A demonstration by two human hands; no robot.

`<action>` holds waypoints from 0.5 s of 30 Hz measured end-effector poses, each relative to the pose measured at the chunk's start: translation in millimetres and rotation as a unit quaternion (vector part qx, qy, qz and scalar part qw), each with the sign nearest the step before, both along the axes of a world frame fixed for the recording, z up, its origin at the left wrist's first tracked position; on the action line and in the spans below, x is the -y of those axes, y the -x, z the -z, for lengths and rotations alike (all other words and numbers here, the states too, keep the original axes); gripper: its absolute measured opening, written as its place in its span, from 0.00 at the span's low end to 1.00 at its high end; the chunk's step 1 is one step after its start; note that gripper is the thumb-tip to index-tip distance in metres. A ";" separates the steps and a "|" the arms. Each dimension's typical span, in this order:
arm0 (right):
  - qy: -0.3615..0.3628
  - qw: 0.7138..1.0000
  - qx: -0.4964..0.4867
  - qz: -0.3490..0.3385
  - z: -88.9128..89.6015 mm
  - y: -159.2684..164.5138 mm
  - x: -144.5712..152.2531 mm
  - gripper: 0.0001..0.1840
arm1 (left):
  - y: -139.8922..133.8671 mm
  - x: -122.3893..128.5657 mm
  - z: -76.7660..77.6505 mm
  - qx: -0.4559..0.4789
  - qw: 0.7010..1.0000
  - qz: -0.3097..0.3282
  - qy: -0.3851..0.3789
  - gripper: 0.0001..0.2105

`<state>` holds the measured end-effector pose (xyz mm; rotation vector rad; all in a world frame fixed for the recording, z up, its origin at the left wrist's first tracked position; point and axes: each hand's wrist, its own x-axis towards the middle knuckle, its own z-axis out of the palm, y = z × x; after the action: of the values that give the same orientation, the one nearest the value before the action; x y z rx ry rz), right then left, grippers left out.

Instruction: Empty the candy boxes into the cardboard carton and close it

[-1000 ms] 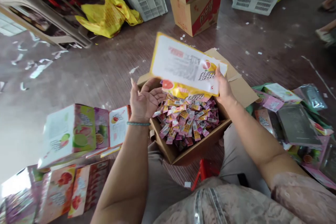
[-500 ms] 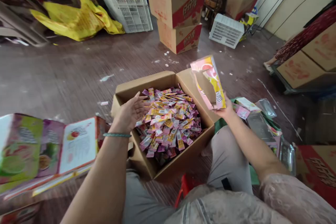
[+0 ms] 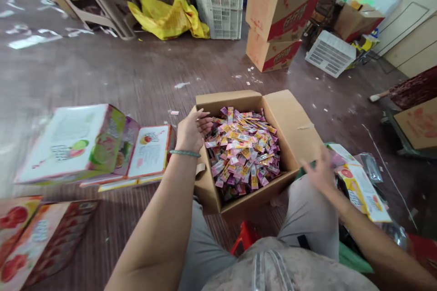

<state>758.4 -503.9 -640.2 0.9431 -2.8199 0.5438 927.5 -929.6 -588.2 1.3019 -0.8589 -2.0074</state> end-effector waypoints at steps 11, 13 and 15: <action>-0.221 0.883 0.186 -0.370 122.5 -41.6 262.7 0.42 | -22.6 5.7 2.0 -0.011 1.000 -0.003 -0.027 0.09; -0.236 0.886 0.179 -0.357 129.4 -23.1 290.4 0.42 | -29.4 8.9 7.0 -0.008 1.000 0.002 -0.018 0.08; -0.231 0.890 0.172 -0.354 135.0 -9.6 316.5 0.39 | -36.3 12.4 11.7 0.003 1.000 0.002 -0.021 0.07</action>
<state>767.9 -820.4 -775.2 2.2094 -2.8834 0.0721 963.8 -942.0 -599.9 1.3300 -0.8266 -2.0356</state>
